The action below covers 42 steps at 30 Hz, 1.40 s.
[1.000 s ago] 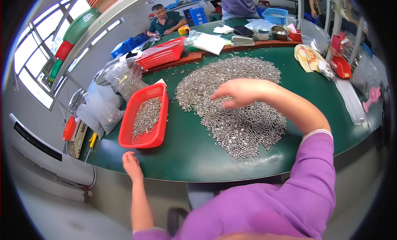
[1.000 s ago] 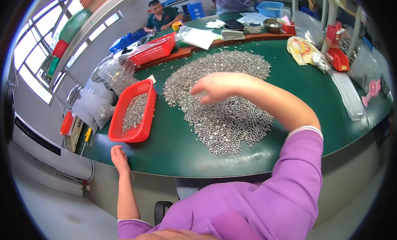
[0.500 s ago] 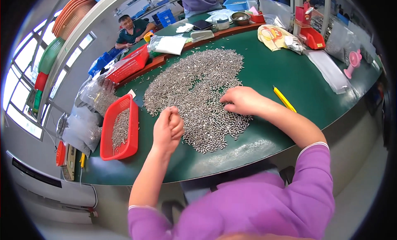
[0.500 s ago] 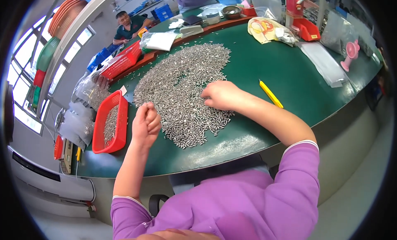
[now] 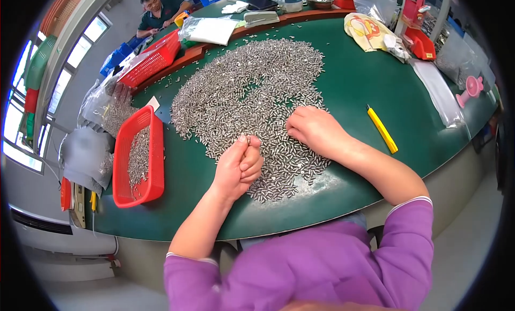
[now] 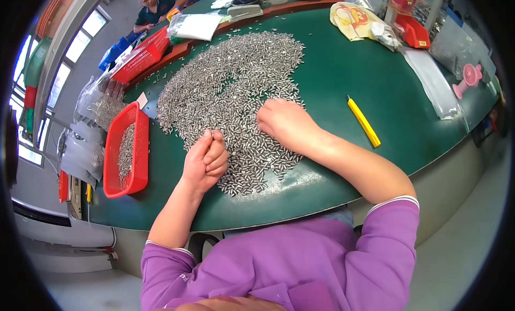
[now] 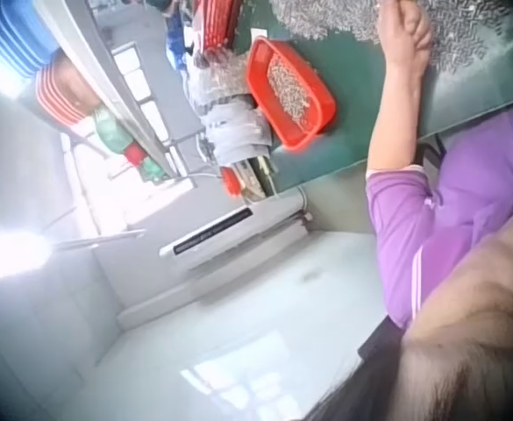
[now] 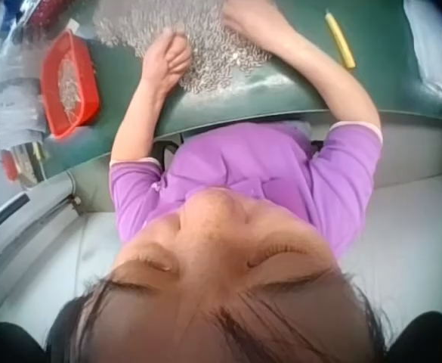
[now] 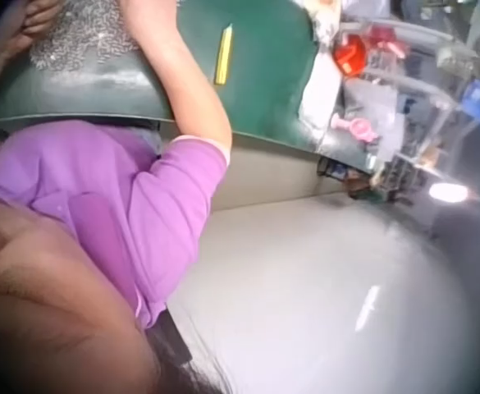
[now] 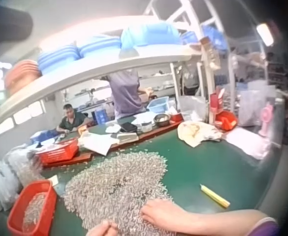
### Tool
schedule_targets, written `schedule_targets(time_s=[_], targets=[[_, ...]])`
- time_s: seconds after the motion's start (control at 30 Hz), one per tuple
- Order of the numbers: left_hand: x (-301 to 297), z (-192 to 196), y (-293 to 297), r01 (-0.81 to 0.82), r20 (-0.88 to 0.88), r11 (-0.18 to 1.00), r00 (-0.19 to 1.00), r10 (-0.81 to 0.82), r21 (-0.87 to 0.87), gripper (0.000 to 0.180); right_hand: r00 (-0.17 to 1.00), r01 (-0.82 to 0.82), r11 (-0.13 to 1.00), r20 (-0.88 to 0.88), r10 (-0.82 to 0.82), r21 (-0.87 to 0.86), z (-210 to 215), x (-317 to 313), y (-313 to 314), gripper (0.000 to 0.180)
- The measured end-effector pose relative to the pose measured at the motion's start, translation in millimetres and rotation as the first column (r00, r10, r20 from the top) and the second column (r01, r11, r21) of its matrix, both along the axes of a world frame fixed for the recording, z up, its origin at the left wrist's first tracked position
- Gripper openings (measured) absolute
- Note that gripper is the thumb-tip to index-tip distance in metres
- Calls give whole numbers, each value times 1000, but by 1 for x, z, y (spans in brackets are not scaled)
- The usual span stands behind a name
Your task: Sorting and inspecting a large quantity of small silver hardware pins at a manufacturing workbench.
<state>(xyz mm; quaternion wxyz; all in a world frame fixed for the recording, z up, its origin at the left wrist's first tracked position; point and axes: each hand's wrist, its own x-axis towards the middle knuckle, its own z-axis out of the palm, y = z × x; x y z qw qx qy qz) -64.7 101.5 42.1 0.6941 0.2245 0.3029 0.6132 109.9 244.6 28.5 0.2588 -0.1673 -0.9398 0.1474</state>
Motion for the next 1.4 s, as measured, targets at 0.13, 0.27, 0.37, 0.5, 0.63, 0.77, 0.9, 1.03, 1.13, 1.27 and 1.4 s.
schedule_targets(time_s=[0.13,0.27,0.37,0.5,0.63,0.77,0.9,1.03,1.13,1.27,1.4], targets=[[2,-4,0,-18,1,999,1000,18,-31,26,998,0,997,-70,-5,-79,6,1,1,10],[2,-2,-2,-27,10,999,1000,28,-45,21,979,-14,869,-183,-88,-494,20,2,-10,10],[6,-1,-2,-30,18,998,999,31,-60,19,960,-110,814,-274,-61,-570,21,5,-18,10],[14,-5,-3,64,8,998,998,-63,-17,13,957,-180,794,-290,5,-580,28,6,-34,8],[25,-6,-8,115,-33,993,993,-115,-27,18,881,-385,855,-414,228,-348,21,3,-38,6],[26,-9,-9,102,-97,995,990,-103,-9,16,880,-441,743,-404,248,-503,13,2,-39,12],[27,-7,-10,46,-134,998,990,-53,-52,7,963,-197,925,-243,120,-324,19,9,-36,24],[26,-4,-9,24,-78,994,996,-32,-108,18,1000,-2,994,-20,-1,-108,8,17,-19,26],[23,-7,-8,31,-38,993,999,-36,-117,23,999,-22,994,41,27,-109,-2,11,-10,13],[19,-9,-6,62,43,991,997,-57,-121,23,997,-24,1000,-68,23,-8,-4,7,-16,9],[20,-6,-6,49,-1,991,999,-50,-123,21,978,-76,936,-209,2,-344,11,5,-16,11]])
